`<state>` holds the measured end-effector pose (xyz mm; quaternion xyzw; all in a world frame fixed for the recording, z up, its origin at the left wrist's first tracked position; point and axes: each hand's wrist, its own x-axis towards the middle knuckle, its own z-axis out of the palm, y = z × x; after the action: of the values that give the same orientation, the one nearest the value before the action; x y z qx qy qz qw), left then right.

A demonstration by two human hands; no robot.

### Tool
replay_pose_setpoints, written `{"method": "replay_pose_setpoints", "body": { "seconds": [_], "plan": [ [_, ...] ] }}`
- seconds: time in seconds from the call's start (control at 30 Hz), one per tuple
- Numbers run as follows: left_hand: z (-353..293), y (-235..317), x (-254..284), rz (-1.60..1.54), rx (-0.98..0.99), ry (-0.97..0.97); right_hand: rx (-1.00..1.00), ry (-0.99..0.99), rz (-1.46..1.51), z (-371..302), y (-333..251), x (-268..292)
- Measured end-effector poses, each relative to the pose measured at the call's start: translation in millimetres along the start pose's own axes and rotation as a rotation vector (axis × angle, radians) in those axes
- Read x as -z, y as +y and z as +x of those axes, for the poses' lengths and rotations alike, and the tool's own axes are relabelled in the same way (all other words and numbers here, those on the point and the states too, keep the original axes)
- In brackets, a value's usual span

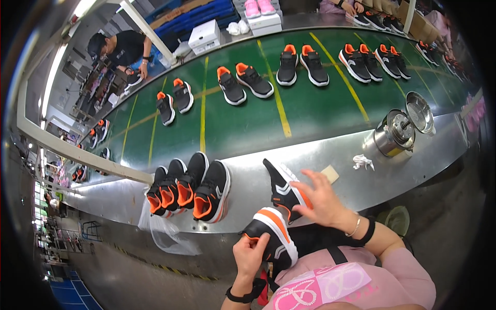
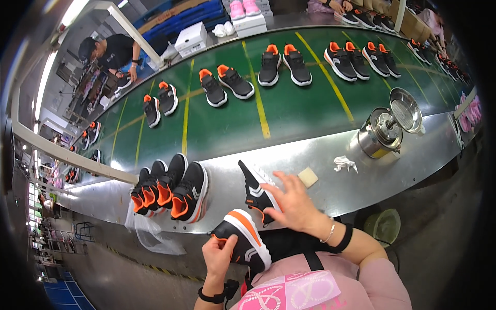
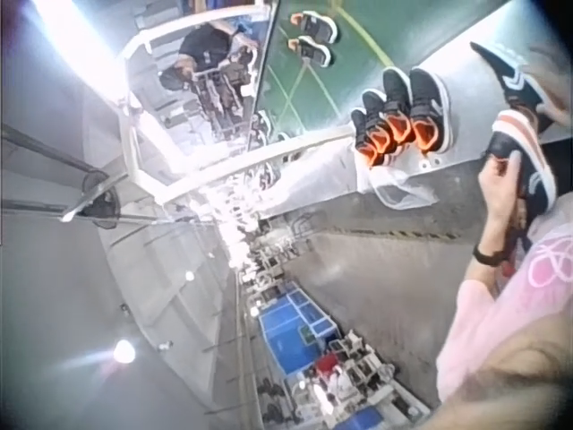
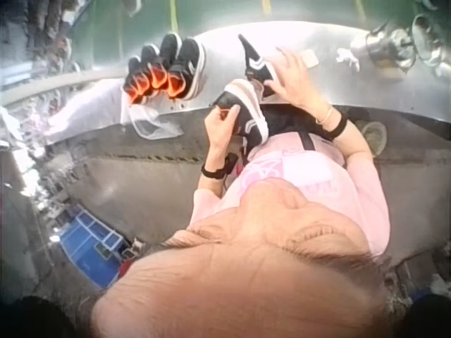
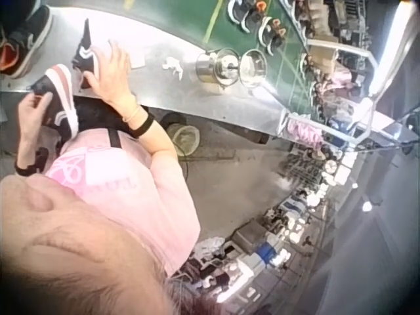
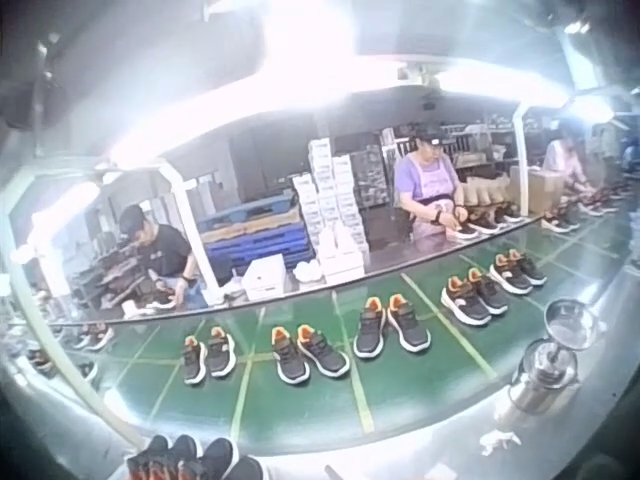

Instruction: Inspecting finished shoes on a production line and cleaning them with a cloth.

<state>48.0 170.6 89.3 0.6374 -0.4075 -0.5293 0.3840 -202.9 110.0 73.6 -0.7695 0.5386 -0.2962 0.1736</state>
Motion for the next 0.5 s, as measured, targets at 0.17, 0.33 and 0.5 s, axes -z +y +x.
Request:
{"method": "replay_pose_setpoints", "body": {
  "seconds": [0.17,0.33,0.5],
  "plan": [
    [7.5,57.1,7.9,0.814,-0.946,-0.254,-0.025,-0.018,-0.057,-1.8,4.2,-41.5],
    [27.8,41.2,11.9,1.244,-1.061,-0.258,-0.177,0.066,0.05,1.7,3.0,-38.2],
    [42.2,2.1,10.5,1.14,-0.817,-0.392,-0.426,0.123,0.823,-0.6,33.8,-45.0]
  ]
}}
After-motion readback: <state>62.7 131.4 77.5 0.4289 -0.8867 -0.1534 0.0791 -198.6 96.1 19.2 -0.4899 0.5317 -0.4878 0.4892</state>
